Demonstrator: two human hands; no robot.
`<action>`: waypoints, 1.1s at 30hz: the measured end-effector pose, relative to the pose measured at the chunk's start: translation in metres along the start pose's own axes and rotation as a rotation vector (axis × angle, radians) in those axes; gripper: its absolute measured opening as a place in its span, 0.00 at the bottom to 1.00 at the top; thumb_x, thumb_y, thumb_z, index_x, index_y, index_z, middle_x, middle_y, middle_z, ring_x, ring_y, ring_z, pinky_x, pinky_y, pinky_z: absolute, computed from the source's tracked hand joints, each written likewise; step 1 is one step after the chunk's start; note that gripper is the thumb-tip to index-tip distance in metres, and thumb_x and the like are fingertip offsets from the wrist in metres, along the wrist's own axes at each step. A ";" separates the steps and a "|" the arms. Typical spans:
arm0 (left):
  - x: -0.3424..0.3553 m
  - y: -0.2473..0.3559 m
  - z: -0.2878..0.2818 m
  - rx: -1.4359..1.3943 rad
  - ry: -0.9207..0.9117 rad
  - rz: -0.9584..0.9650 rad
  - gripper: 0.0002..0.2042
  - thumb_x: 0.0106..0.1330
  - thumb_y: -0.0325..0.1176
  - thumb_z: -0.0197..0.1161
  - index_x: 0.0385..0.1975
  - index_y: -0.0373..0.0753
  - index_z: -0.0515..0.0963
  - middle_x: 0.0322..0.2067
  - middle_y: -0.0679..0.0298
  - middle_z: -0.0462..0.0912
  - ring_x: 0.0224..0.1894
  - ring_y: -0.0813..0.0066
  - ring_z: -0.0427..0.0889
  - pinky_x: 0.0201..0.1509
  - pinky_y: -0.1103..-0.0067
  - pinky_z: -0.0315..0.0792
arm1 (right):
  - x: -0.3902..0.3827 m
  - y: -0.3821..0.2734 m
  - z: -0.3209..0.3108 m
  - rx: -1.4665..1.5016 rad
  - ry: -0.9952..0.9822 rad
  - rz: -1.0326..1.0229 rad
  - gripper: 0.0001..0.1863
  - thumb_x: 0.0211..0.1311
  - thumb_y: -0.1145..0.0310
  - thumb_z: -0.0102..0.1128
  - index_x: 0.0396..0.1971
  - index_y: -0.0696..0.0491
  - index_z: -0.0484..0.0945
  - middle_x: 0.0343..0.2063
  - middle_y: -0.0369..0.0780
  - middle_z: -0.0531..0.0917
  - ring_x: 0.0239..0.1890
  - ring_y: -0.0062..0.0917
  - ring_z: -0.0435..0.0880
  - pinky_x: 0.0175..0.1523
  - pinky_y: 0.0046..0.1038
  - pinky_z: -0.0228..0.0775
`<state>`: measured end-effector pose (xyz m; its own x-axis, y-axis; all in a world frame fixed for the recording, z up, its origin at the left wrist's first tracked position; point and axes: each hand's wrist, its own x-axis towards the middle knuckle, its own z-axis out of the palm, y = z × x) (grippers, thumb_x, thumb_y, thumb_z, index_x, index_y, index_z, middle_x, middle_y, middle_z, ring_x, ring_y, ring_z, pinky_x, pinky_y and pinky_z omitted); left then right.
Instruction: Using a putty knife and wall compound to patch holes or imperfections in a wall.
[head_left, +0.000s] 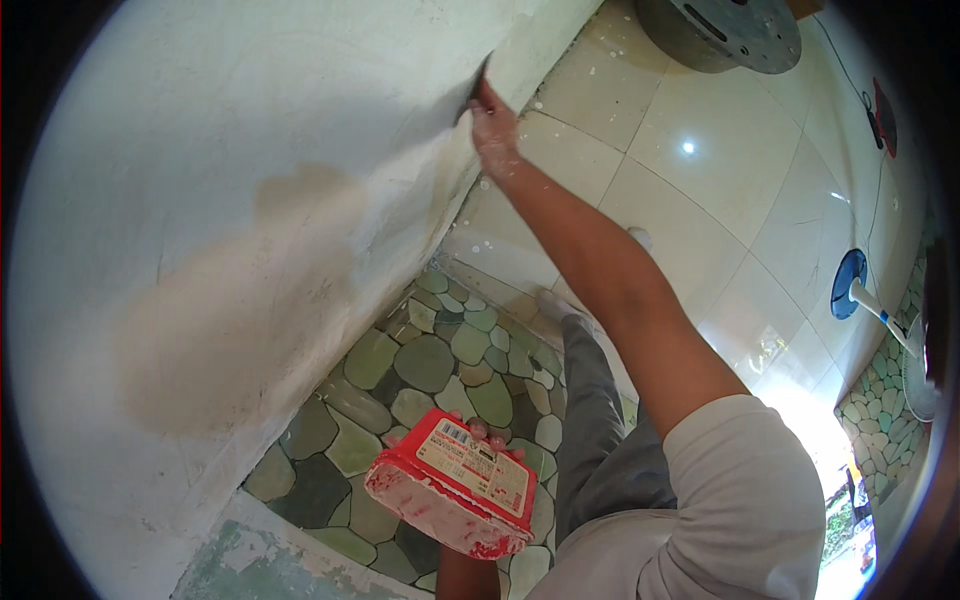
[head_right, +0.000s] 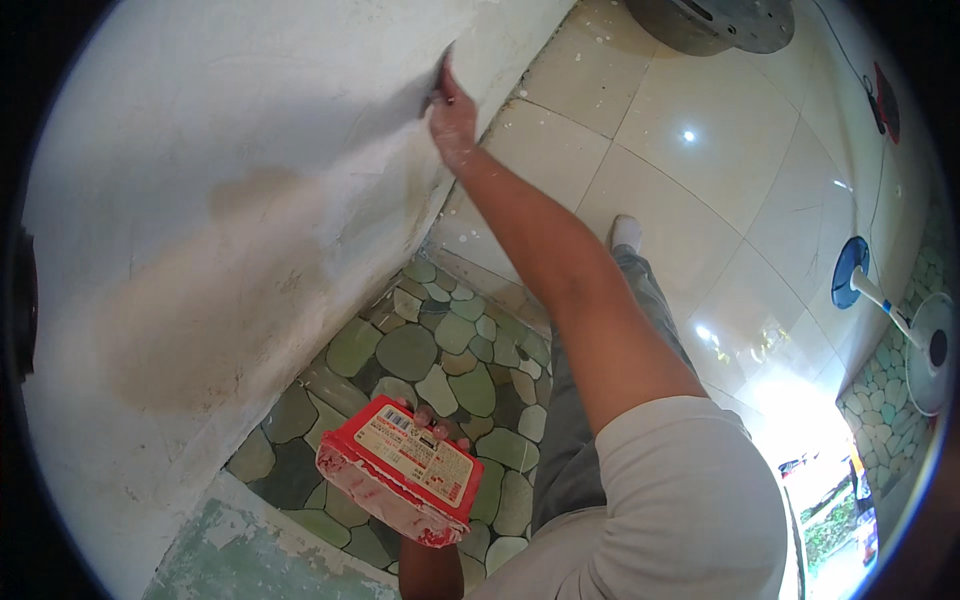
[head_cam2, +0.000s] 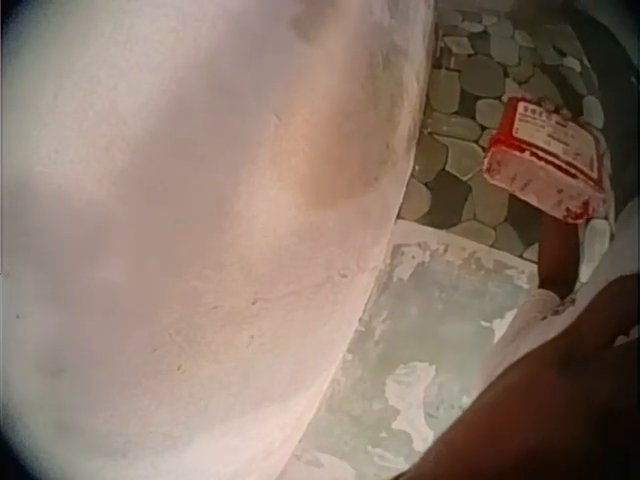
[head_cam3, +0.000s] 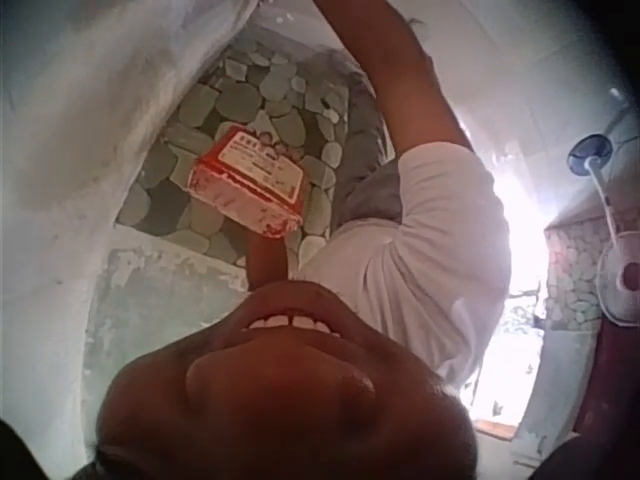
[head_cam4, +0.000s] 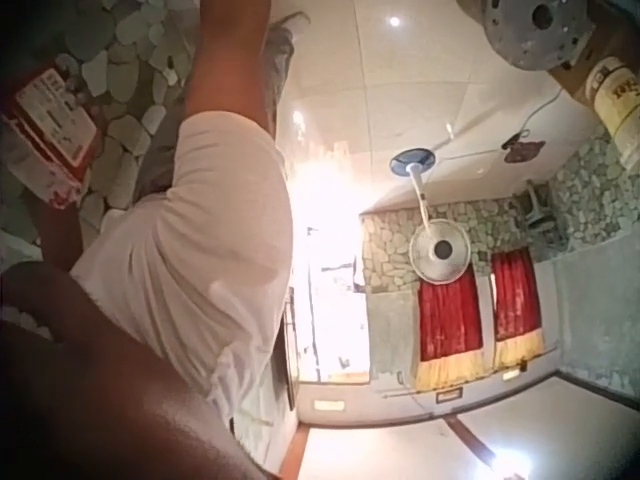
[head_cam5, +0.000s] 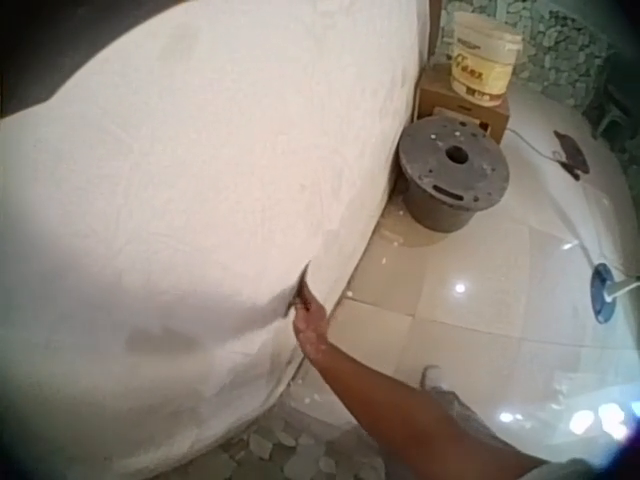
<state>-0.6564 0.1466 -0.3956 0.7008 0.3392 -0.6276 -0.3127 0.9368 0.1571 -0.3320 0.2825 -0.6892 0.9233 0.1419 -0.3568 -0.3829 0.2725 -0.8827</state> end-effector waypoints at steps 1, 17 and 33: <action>-0.002 0.004 -0.004 0.007 0.000 0.005 0.34 0.65 0.62 0.43 0.62 0.41 0.64 0.49 0.53 0.71 0.54 0.53 0.70 0.65 0.51 0.60 | -0.017 -0.006 0.010 -0.046 -0.024 0.020 0.29 0.64 0.79 0.48 0.66 0.49 0.63 0.56 0.39 0.77 0.55 0.19 0.74 0.60 0.19 0.61; 0.013 0.000 0.005 0.134 -0.162 -0.095 0.31 0.68 0.55 0.52 0.65 0.43 0.59 0.52 0.53 0.69 0.56 0.53 0.69 0.67 0.51 0.59 | -0.137 -0.079 -0.164 0.277 -0.127 0.576 0.20 0.67 0.72 0.53 0.58 0.53 0.72 0.47 0.39 0.81 0.44 0.21 0.80 0.47 0.29 0.75; 0.012 0.010 0.001 0.168 -0.347 -0.166 0.30 0.68 0.53 0.51 0.65 0.44 0.58 0.55 0.57 0.69 0.59 0.57 0.69 0.68 0.53 0.57 | -0.211 -0.253 -0.188 0.669 -0.344 0.491 0.23 0.65 0.66 0.56 0.58 0.55 0.66 0.52 0.42 0.77 0.54 0.32 0.78 0.56 0.40 0.73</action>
<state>-0.6506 0.1596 -0.4005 0.9163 0.1643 -0.3653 -0.0885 0.9725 0.2154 -0.4249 0.0048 -0.4483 0.6331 0.6366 -0.4404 -0.7679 0.5884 -0.2533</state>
